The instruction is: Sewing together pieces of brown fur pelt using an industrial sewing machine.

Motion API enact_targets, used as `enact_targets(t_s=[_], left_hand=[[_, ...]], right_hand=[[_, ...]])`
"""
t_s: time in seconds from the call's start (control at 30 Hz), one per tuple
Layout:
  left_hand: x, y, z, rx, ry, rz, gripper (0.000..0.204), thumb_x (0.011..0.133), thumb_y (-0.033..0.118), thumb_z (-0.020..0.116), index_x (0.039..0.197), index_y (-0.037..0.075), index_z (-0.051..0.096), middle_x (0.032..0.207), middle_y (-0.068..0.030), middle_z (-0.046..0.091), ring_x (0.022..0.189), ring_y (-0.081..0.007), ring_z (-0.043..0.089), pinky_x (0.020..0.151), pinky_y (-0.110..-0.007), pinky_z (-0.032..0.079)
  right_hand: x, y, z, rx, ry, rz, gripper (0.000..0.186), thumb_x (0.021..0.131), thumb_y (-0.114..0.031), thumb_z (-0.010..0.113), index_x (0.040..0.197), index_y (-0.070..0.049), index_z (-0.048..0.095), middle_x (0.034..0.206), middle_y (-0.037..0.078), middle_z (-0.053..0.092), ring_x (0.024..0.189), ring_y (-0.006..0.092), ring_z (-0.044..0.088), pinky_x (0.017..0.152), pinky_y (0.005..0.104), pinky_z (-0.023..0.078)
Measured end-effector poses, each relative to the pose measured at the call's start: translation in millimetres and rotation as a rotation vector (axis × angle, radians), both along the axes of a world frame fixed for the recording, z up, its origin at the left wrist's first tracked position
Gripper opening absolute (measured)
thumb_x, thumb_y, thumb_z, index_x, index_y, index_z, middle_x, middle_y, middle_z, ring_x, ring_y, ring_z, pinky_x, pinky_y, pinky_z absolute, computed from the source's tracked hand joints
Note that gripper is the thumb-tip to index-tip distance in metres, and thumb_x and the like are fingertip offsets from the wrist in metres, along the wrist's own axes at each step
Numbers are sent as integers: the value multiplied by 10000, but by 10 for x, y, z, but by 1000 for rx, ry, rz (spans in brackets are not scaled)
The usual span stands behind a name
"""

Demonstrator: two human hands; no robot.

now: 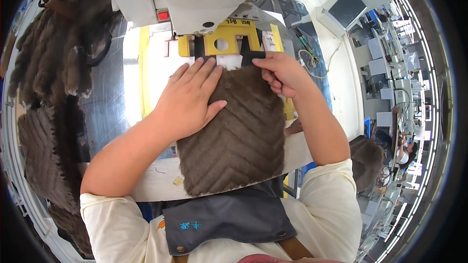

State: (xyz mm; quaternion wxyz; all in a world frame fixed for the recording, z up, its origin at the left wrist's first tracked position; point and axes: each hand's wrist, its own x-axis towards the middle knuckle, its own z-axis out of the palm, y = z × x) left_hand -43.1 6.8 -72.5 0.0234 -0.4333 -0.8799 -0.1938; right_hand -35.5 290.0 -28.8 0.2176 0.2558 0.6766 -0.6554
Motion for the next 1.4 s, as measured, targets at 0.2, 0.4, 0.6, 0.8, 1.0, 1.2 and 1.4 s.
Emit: enact_targets(t_s=[0.2, 0.4, 0.6, 0.8, 1.0, 1.2, 1.4], left_hand=[[43, -16, 4, -7, -3, 15, 695, 1004, 448, 622, 1536, 29, 468, 1597, -211, 462, 1505, -388, 404, 1246, -509, 302], [106, -24, 104, -6, 74, 97, 731, 930, 474, 705, 1495, 45, 530, 1521, -229, 519, 1399, -407, 493, 1162, -513, 384], [148, -40, 244, -133, 27, 291, 875, 791, 580, 804, 1401, -7, 584, 1180, -167, 620, 1101, -322, 604, 927, -440, 498], [109, -63, 289, -270, 51, 367, 895, 737, 697, 788, 1229, -34, 630, 962, -124, 619, 902, -277, 661, 780, -402, 543], [111, -69, 366, -265, -134, 342, 872, 831, 663, 743, 1283, -57, 547, 815, -153, 676, 702, -297, 718, 613, -384, 571], [136, -128, 229, -6, -100, 240, 727, 884, 448, 787, 1373, -18, 518, 879, -197, 673, 750, -345, 714, 648, -407, 571], [135, -111, 192, 26, -82, 241, 623, 918, 374, 759, 1392, 26, 552, 969, -225, 649, 806, -348, 708, 684, -412, 572]], right_hand=[[90, 48, -61, 913, 326, 72, 239, 918, -171, 727, 1078, -5, 667, 758, 81, 639, 706, 228, 641, 668, 357, 500], [351, -62, -76, 1245, 1057, 278, 378, 883, -211, 750, 1201, -14, 695, 1247, 169, 684, 1138, 365, 650, 980, 443, 506], [520, -315, -266, 1329, 1001, 521, 441, 921, -264, 751, 1260, 8, 676, 1371, 182, 633, 1241, 375, 603, 1036, 479, 486], [543, -322, -205, 1327, 992, 368, 521, 914, -291, 764, 1318, 14, 641, 1428, 212, 583, 1270, 385, 584, 1068, 483, 467], [485, -335, -219, 1369, 925, 500, 557, 922, -293, 760, 1353, 31, 619, 1429, 234, 552, 1264, 425, 563, 1053, 485, 471], [596, -420, -193, 1279, 714, 451, 640, 953, -324, 731, 1429, 61, 546, 1408, 273, 544, 1265, 429, 562, 1055, 486, 473], [558, -360, -317, 1254, 820, 490, 688, 972, -330, 710, 1481, 69, 475, 1461, 304, 505, 1297, 471, 532, 1129, 504, 419]])
